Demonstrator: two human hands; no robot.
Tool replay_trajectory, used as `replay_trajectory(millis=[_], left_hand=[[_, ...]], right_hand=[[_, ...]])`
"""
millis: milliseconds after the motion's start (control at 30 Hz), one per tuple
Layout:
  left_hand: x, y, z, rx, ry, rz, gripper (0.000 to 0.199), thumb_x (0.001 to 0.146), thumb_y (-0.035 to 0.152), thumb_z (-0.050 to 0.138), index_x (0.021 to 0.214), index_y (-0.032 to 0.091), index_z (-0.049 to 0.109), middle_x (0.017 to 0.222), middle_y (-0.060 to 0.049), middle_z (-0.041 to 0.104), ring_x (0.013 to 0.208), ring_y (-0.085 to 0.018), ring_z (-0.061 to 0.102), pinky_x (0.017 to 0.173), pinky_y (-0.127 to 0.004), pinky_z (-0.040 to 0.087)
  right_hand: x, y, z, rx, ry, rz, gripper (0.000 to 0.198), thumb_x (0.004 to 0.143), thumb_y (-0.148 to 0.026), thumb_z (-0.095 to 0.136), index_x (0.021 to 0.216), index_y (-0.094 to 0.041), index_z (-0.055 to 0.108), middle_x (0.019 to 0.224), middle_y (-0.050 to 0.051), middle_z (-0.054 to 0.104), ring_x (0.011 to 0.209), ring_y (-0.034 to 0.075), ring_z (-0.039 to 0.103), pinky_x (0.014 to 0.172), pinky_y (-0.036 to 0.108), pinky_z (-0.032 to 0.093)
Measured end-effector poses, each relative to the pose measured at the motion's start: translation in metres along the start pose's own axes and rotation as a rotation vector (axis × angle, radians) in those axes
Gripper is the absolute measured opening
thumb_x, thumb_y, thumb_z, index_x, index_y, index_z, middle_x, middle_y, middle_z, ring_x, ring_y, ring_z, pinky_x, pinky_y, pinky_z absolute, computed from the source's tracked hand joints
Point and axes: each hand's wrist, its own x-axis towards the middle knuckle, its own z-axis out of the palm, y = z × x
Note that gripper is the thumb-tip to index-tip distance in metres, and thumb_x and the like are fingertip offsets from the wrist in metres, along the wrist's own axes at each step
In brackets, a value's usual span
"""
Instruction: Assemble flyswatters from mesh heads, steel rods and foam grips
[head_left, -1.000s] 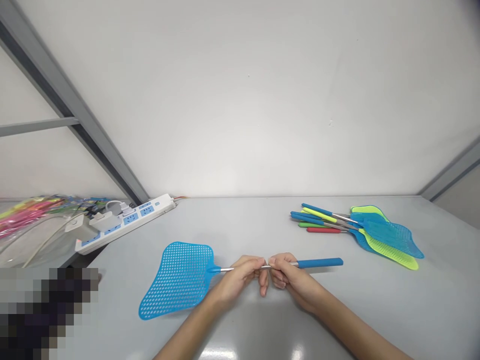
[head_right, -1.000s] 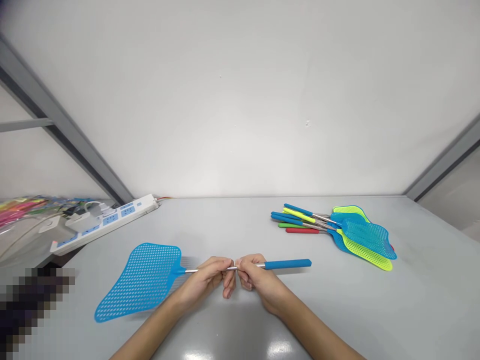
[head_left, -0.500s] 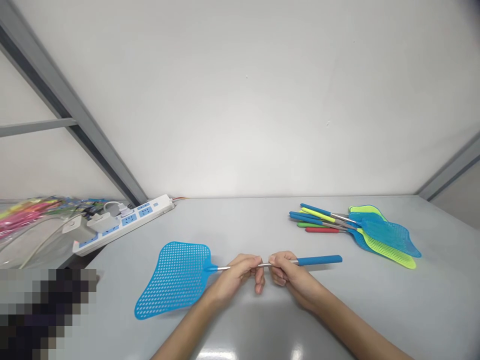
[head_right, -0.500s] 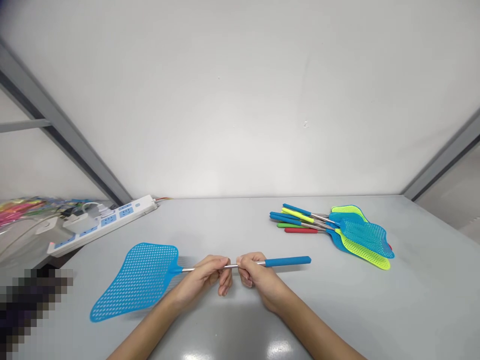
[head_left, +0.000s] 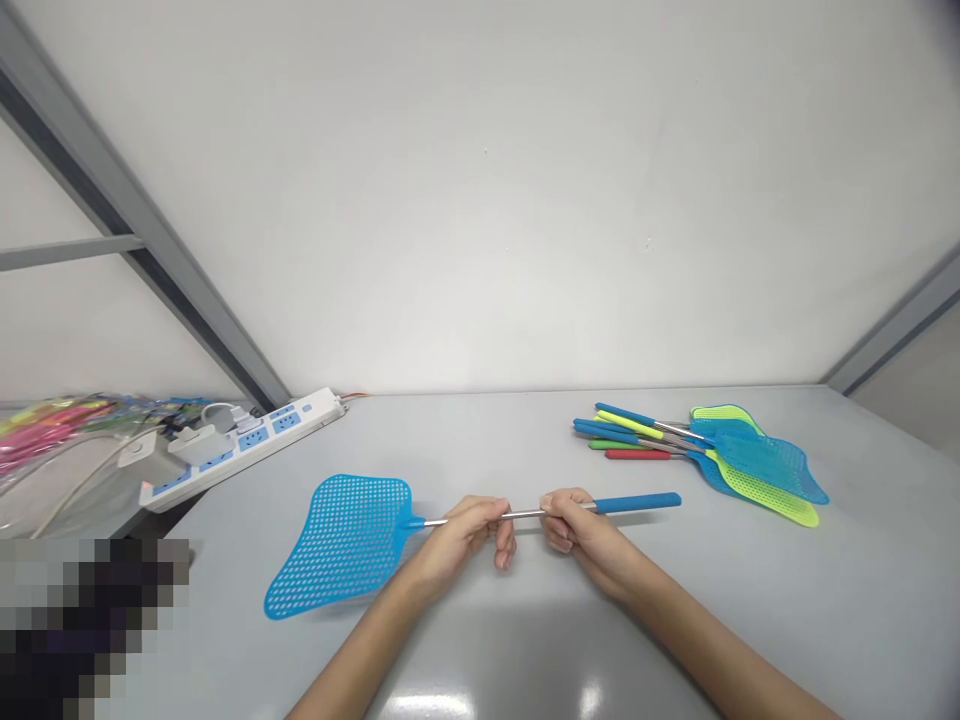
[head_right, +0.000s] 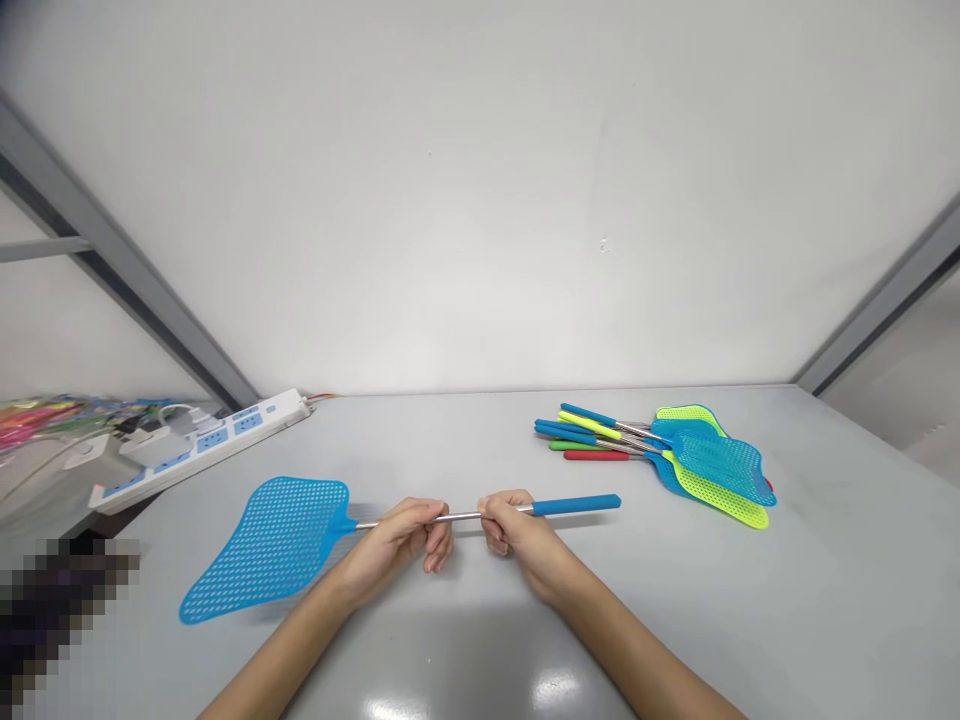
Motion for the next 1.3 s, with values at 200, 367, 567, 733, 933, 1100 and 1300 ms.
replay_trajectory(millis=[200, 367, 567, 733, 933, 1100, 1300], left_hand=[[0.000, 0.001, -0.002, 0.011, 0.004, 0.004, 0.037, 0.080, 0.030, 0.035, 0.050, 0.014, 0.049, 0.045, -0.002, 0.049, 0.052, -0.014, 0.048, 0.062, -0.027, 0.035], [0.000, 0.001, -0.003, 0.009, -0.003, 0.016, 0.037, 0.081, 0.029, 0.034, 0.050, 0.014, 0.049, 0.045, -0.002, 0.048, 0.052, -0.014, 0.048, 0.062, -0.027, 0.035], [0.000, 0.002, -0.005, 0.024, 0.002, 0.014, 0.037, 0.081, 0.030, 0.034, 0.051, 0.014, 0.048, 0.045, -0.002, 0.049, 0.052, -0.014, 0.048, 0.062, -0.027, 0.035], [-0.001, 0.003, -0.006, 0.023, 0.008, -0.004, 0.037, 0.081, 0.031, 0.034, 0.050, 0.014, 0.048, 0.045, -0.002, 0.048, 0.053, -0.014, 0.048, 0.062, -0.027, 0.035], [-0.002, 0.005, -0.005, 0.023, 0.015, -0.006, 0.037, 0.080, 0.032, 0.035, 0.050, 0.015, 0.048, 0.045, -0.001, 0.048, 0.052, -0.014, 0.047, 0.062, -0.027, 0.034], [-0.002, 0.006, -0.006, 0.017, 0.012, 0.004, 0.037, 0.080, 0.031, 0.034, 0.050, 0.015, 0.047, 0.045, -0.001, 0.047, 0.052, -0.014, 0.047, 0.062, -0.028, 0.034], [-0.002, 0.006, -0.007, 0.013, 0.005, 0.001, 0.036, 0.081, 0.029, 0.034, 0.050, 0.015, 0.045, 0.044, -0.001, 0.046, 0.051, -0.013, 0.047, 0.060, -0.027, 0.034]], right_hand=[[0.001, -0.003, -0.003, -0.001, -0.023, 0.008, 0.033, 0.073, -0.024, 0.042, 0.043, -0.017, 0.030, 0.041, -0.006, 0.025, 0.040, 0.005, 0.022, 0.044, 0.025, 0.014], [0.000, -0.007, -0.004, -0.024, -0.009, 0.029, 0.034, 0.074, -0.025, 0.042, 0.042, -0.017, 0.030, 0.041, -0.006, 0.025, 0.040, 0.005, 0.022, 0.045, 0.025, 0.014], [0.000, -0.007, -0.004, -0.019, -0.008, 0.011, 0.034, 0.073, -0.025, 0.043, 0.043, -0.017, 0.030, 0.043, -0.006, 0.024, 0.040, 0.006, 0.022, 0.045, 0.025, 0.015], [0.000, -0.009, -0.005, -0.044, -0.003, 0.024, 0.034, 0.074, -0.026, 0.043, 0.043, -0.017, 0.030, 0.042, -0.006, 0.025, 0.040, 0.006, 0.022, 0.044, 0.025, 0.016], [0.000, -0.011, -0.005, -0.044, -0.003, 0.028, 0.036, 0.074, -0.026, 0.043, 0.042, -0.017, 0.030, 0.042, -0.006, 0.025, 0.040, 0.006, 0.022, 0.044, 0.025, 0.016], [0.000, -0.011, -0.005, -0.036, 0.000, 0.023, 0.035, 0.074, -0.025, 0.043, 0.041, -0.017, 0.032, 0.041, -0.006, 0.024, 0.039, 0.006, 0.022, 0.044, 0.025, 0.014], [0.000, -0.011, -0.005, -0.030, 0.002, 0.021, 0.035, 0.074, -0.024, 0.043, 0.042, -0.017, 0.032, 0.041, -0.006, 0.024, 0.040, 0.006, 0.022, 0.045, 0.025, 0.014]])
